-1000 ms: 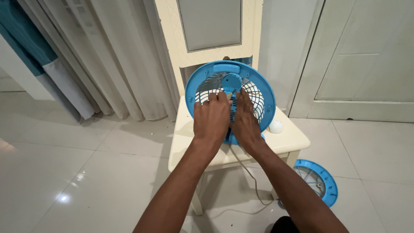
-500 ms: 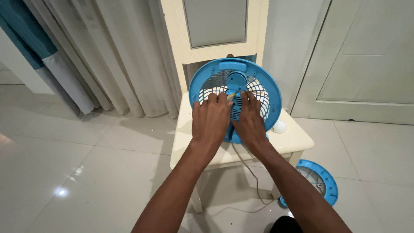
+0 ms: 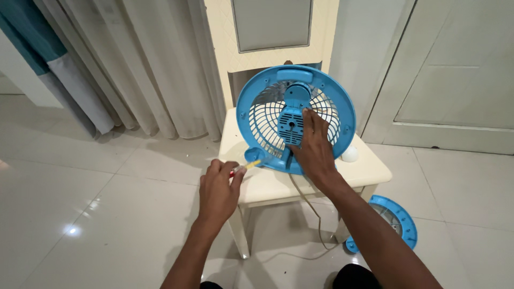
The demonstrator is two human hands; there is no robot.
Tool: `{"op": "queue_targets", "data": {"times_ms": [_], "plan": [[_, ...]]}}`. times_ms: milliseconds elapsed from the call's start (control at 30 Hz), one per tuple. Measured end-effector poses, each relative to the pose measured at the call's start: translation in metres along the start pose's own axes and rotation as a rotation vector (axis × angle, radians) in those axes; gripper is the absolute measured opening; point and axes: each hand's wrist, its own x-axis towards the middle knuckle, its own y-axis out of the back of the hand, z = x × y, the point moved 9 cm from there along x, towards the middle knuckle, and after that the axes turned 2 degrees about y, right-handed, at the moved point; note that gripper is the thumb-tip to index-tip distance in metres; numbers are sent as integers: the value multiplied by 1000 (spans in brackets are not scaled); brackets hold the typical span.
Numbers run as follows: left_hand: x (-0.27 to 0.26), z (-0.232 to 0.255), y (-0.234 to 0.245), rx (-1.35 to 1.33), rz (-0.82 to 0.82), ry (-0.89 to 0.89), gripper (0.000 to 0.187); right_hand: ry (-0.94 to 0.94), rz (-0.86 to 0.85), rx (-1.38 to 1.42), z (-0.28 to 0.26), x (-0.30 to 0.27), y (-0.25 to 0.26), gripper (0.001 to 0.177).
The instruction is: The person disassembles a blue pedestal fan by removing the rear grille and motor cover, then reassembles the components. They use a screwdriver to loosen and tighten screws on the fan housing while working on a small white table.
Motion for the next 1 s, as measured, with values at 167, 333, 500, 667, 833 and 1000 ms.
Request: {"op": "queue_targets", "data": {"times_ms": [167, 333, 500, 667, 833, 1000], "plan": [[-2, -24, -28, -22, -106, -5, 25, 62, 37, -7, -4, -2, 2, 106], [3, -32, -56, 44, -205, 55, 24, 66, 9, -25, -1, -1, -2, 107], [3, -35, -64, 53, -204, 71, 25, 80, 18, -8, -4, -3, 0, 106], [2, -33, -57, 46, -101, 13, 34, 81, 26, -32, -6, -5, 0, 105], [4, -26, -52, 30, -71, 20, 40, 98, 33, -31, -5, -7, 2, 106], [1, -2, -37, 88, 98, -128, 47, 53, 29, -7, 1, -5, -1, 109]]}}
